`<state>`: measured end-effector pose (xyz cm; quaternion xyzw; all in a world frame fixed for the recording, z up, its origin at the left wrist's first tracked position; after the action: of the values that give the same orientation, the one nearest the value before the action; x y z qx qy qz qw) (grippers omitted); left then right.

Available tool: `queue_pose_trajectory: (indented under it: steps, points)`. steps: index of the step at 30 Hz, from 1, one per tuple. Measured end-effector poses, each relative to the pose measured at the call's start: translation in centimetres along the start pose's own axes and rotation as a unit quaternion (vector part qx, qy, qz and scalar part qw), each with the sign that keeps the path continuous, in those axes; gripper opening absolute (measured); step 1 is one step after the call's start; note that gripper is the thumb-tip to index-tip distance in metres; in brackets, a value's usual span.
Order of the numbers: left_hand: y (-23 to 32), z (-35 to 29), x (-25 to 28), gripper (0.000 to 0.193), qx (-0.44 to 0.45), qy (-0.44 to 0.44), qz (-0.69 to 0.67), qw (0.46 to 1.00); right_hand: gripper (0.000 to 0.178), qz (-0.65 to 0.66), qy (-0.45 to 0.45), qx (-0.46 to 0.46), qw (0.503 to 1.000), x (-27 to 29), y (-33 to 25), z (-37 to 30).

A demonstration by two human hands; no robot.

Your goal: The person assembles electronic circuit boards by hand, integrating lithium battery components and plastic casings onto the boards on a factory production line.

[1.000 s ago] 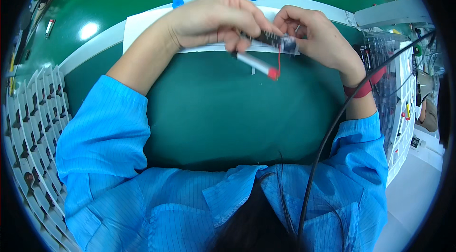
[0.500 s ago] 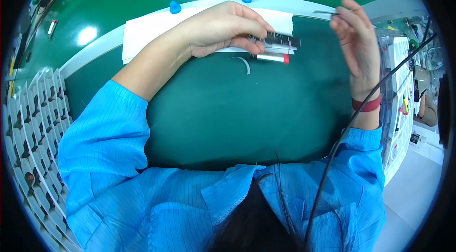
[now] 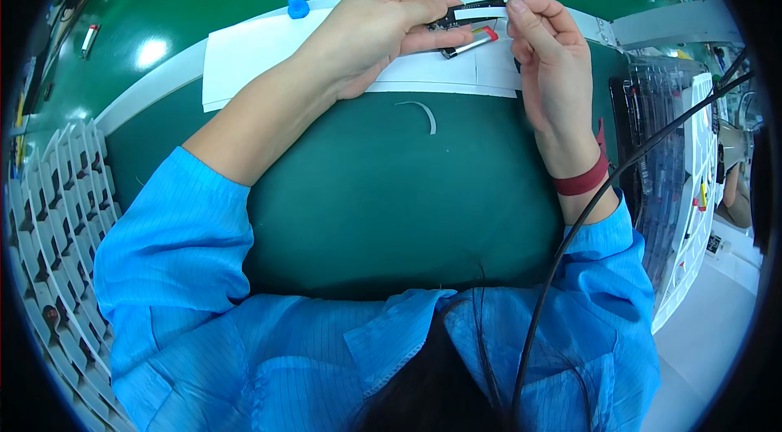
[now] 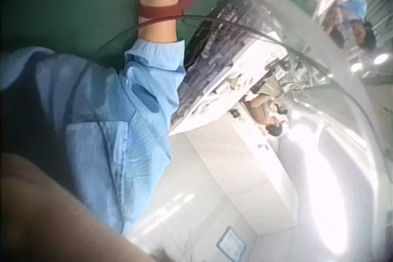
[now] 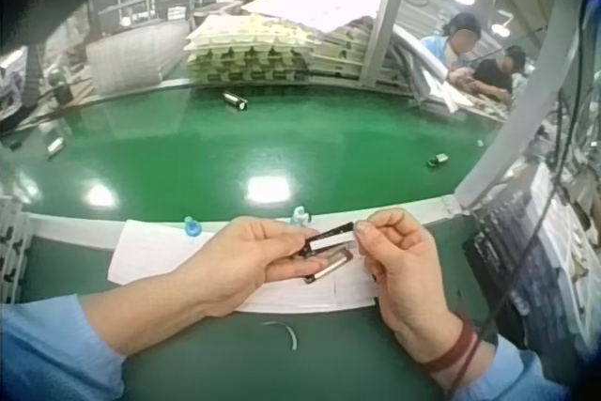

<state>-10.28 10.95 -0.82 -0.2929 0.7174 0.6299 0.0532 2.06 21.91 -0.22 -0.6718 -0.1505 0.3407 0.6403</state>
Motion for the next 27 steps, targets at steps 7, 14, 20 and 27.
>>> queue_pose_trajectory:
  steps: [7,14,20,27]
  points:
    - [-0.16,0.34,0.02,0.028,0.008,-0.013,-0.006,1.000,0.013,-0.034,-0.010,0.025,0.999,0.05,0.13,-0.15]
    - [-0.27,0.42,0.14,0.027,0.003,-0.025,0.007,1.000,0.013,-0.050,-0.015,0.023,0.998,0.16,0.15,-0.02]
    - [-0.18,0.17,-0.15,0.025,-0.008,-0.029,0.007,1.000,0.014,-0.107,-0.004,0.099,0.989,-0.15,-0.30,-0.27]
    - [-0.15,0.05,-0.07,0.024,-0.013,-0.008,0.005,1.000,0.017,-0.183,0.002,0.131,0.974,-0.28,-0.47,-0.05]
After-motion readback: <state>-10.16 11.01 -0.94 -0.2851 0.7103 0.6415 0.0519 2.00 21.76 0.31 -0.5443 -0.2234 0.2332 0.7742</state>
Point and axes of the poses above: each hand's wrist, its own z-axis towards the middle knuckle, its own x-axis out of the back of the hand, y = z × x, the point moved 4 cm from there along z, towards the middle knuckle, and after that the axes turned 1 degree about -y, right-handed, at the moved point
